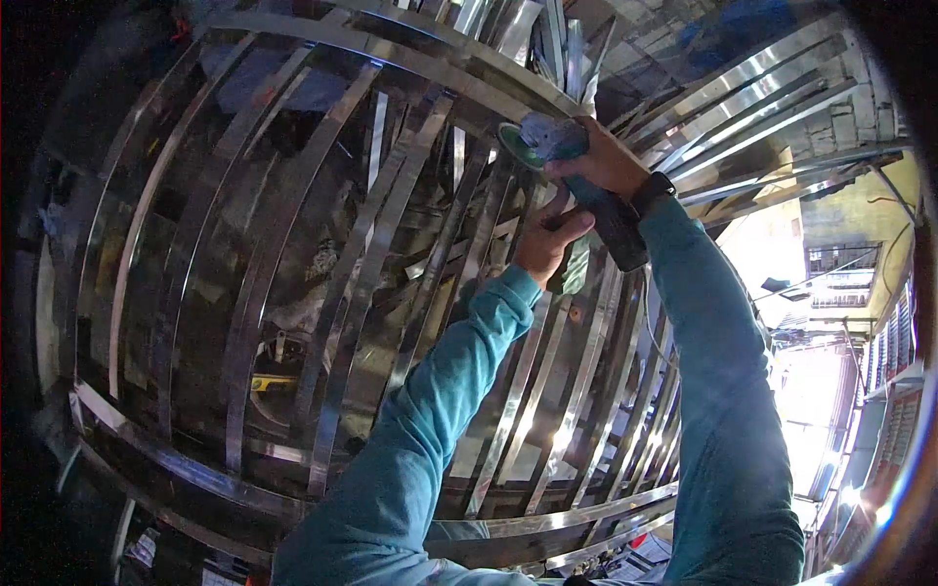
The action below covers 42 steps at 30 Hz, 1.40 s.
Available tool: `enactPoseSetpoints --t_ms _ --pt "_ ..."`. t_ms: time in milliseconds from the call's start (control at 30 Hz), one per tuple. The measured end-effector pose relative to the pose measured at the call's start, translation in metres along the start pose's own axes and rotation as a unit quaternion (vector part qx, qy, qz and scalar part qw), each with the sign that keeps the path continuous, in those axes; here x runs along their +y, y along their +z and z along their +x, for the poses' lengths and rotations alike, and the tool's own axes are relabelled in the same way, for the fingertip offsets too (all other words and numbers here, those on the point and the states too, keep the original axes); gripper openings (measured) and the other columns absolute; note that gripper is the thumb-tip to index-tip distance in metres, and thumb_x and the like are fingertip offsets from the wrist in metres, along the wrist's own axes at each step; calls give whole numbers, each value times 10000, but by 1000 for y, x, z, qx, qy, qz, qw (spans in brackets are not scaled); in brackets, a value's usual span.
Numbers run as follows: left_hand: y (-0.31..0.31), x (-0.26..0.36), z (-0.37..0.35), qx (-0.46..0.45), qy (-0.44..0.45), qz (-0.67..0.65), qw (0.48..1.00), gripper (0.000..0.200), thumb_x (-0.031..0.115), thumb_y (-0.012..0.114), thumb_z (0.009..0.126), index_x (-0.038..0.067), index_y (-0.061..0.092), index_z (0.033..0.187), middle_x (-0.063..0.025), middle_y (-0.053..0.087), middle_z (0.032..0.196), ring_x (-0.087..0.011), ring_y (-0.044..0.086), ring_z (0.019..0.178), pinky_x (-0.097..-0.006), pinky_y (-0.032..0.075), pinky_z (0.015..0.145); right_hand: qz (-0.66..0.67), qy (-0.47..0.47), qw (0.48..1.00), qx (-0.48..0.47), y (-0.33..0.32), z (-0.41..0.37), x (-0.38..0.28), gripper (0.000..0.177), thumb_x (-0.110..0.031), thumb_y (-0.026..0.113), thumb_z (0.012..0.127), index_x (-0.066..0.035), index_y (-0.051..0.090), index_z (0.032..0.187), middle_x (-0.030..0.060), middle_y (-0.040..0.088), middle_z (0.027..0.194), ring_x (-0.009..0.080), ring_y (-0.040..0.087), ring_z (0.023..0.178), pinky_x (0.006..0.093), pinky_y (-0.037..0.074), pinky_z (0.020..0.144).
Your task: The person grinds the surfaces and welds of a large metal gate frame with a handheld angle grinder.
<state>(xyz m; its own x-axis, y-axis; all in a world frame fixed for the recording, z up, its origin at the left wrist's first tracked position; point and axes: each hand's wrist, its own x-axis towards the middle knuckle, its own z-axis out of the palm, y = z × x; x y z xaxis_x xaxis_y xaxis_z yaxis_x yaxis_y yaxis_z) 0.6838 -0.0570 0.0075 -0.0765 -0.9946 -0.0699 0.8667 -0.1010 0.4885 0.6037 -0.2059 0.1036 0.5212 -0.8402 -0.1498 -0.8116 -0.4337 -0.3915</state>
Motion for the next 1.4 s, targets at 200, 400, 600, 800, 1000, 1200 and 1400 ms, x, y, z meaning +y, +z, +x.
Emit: enactPoseSetpoints --t_ms 200,400,600,800,1000,1200,1400 --pt "-14 -20 12 -66 -28 -71 995 440 142 777 834 -35 621 1206 -86 691 1071 -142 627 954 -274 475 897 139 26 989 -50 -8 -12 7 801 -191 845 753 20 390 1377 105 593 1169 181 582 1048 316 499 902" --pt "7 -29 -3 -116 -60 -79 988 464 136 800 806 -54 617 1188 -109 700 1030 -175 647 993 -310 497 955 121 47 990 -62 -25 -49 28 832 -174 842 753 -12 354 1408 103 568 1195 189 564 1067 315 488 910" --pt "7 -36 -3 -163 -96 -103 977 976 124 785 818 12 130 1533 -182 228 1560 -298 288 1423 -352 445 1040 40 24 997 -56 -32 -47 2 933 -239 858 727 -17 291 1434 146 546 1254 243 526 1158 365 449 984" --pt "3 -19 4 -89 10 -143 986 889 92 762 832 43 214 1530 -133 341 1514 -248 352 1383 -353 429 1034 16 -105 993 -49 -21 -7 -23 934 -277 863 724 -46 302 1434 196 529 1297 281 525 1208 404 434 1021" --pt "-18 28 24 -37 184 -131 974 543 94 770 827 25 557 1322 -30 634 1099 -110 587 1003 -283 467 919 86 -120 986 -83 -6 53 -65 913 -294 854 739 -21 313 1423 189 536 1284 281 549 1154 395 427 1020" --pt "-24 47 20 41 181 -95 978 531 86 732 866 15 505 1341 57 534 881 -60 491 818 -210 408 835 3 -110 992 -67 19 85 -78 921 -279 850 737 28 311 1417 196 548 1280 319 557 1165 403 398 1050" --pt "-26 49 23 33 207 -98 973 753 145 745 861 -16 340 1476 54 500 884 -58 442 818 -213 381 795 -50 -95 994 2 30 87 -84 911 -275 875 697 20 356 1385 209 560 1278 295 558 1189 392 429 1027"
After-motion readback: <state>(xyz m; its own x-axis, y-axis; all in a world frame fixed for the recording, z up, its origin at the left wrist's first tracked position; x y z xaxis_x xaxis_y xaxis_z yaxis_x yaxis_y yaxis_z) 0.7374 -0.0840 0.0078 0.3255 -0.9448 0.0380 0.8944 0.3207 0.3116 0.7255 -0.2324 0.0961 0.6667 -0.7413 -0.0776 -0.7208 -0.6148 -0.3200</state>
